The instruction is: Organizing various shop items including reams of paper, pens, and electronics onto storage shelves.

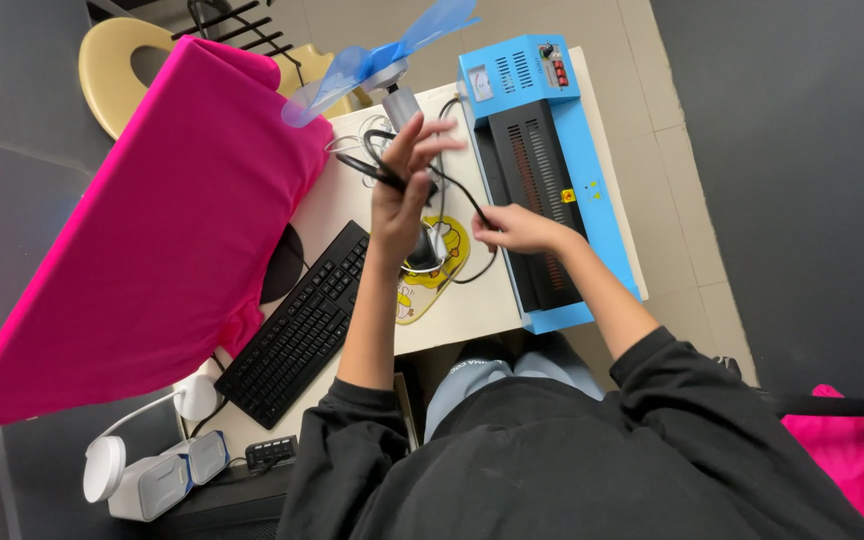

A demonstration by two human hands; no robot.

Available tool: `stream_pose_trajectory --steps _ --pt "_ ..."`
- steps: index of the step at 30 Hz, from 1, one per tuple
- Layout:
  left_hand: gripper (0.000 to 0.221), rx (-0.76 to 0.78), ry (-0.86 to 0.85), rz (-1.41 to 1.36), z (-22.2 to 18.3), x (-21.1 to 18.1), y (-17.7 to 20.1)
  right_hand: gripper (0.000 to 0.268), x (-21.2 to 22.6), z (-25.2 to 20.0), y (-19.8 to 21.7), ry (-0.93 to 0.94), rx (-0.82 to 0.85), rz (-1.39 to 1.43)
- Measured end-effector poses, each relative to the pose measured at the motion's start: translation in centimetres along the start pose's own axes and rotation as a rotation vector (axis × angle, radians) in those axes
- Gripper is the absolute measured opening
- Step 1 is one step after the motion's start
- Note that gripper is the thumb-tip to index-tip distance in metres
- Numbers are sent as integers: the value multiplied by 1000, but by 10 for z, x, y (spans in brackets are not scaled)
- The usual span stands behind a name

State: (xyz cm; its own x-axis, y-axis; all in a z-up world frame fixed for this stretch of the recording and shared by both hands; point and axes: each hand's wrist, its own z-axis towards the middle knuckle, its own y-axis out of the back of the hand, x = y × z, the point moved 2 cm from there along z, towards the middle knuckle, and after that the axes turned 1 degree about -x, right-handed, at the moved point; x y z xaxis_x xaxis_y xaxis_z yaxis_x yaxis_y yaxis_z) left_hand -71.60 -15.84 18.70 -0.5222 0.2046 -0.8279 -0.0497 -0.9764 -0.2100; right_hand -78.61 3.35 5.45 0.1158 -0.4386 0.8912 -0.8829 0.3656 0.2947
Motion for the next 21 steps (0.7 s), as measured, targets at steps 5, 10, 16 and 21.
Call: stream_pose_trajectory --steps 5,10,16,21 --pt "61 109 -30 793 2 8 -17 20 20 -39 2 52 155 -218" --pt "59 302 -37 1102 -17 43 -41 17 73 -70 39 196 189 -436" --pt "28 39 811 75 -46 78 -63 17 115 -74 107 420 -196 -561" --pt "34 130 639 774 -52 110 -81 22 123 -72 124 598 -219 -589"
